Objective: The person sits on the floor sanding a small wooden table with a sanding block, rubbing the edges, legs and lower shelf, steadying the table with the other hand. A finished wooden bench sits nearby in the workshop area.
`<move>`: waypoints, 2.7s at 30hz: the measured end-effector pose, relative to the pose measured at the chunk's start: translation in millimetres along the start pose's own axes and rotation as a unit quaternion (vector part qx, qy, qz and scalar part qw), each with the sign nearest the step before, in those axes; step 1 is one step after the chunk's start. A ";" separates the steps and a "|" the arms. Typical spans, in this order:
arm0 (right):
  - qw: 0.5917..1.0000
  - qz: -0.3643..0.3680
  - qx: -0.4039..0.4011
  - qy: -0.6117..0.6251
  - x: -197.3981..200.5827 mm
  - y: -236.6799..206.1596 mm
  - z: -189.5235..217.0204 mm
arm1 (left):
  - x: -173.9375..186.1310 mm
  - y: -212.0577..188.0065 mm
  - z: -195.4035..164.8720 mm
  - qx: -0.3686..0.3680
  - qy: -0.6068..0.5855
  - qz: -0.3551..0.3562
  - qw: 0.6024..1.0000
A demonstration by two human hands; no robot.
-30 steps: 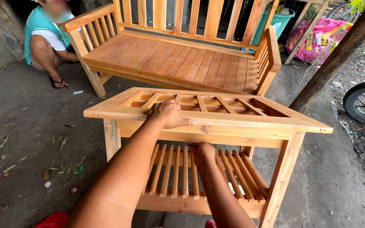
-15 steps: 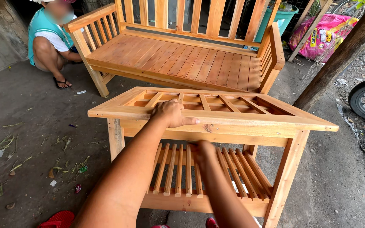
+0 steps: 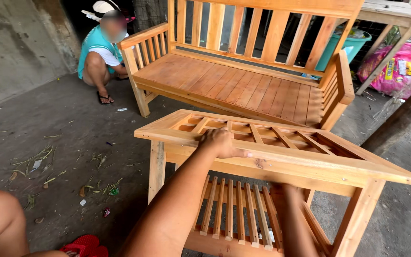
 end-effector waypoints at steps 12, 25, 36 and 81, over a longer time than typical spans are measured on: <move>0.989 0.077 -0.085 -0.088 -10.6 -30.7 -8.5 | 12.8 -20.0 -7.1 0.012 -0.016 -0.011 1.000; 0.941 -0.053 0.317 -0.105 109.4 -37.4 140.0 | -25.5 10.1 12.1 -0.219 0.021 -0.097 0.971; 0.498 -0.163 0.647 -0.554 110.4 -66.0 139.3 | -80.0 30.3 -182.4 -0.268 -0.020 -0.033 0.963; 0.640 -0.091 0.696 -0.312 48.5 -75.8 176.4 | -52.8 34.3 -154.3 -0.264 -0.002 -0.012 0.964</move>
Point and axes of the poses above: each hand's wrist, its own y-axis towards the middle knuckle, its own x-axis out of the back of the hand, z = x × y, the point moved 5 cm from there along y, towards the middle knuckle, and after that the axes turned 10 degrees about -z, right-handed, at the moved point
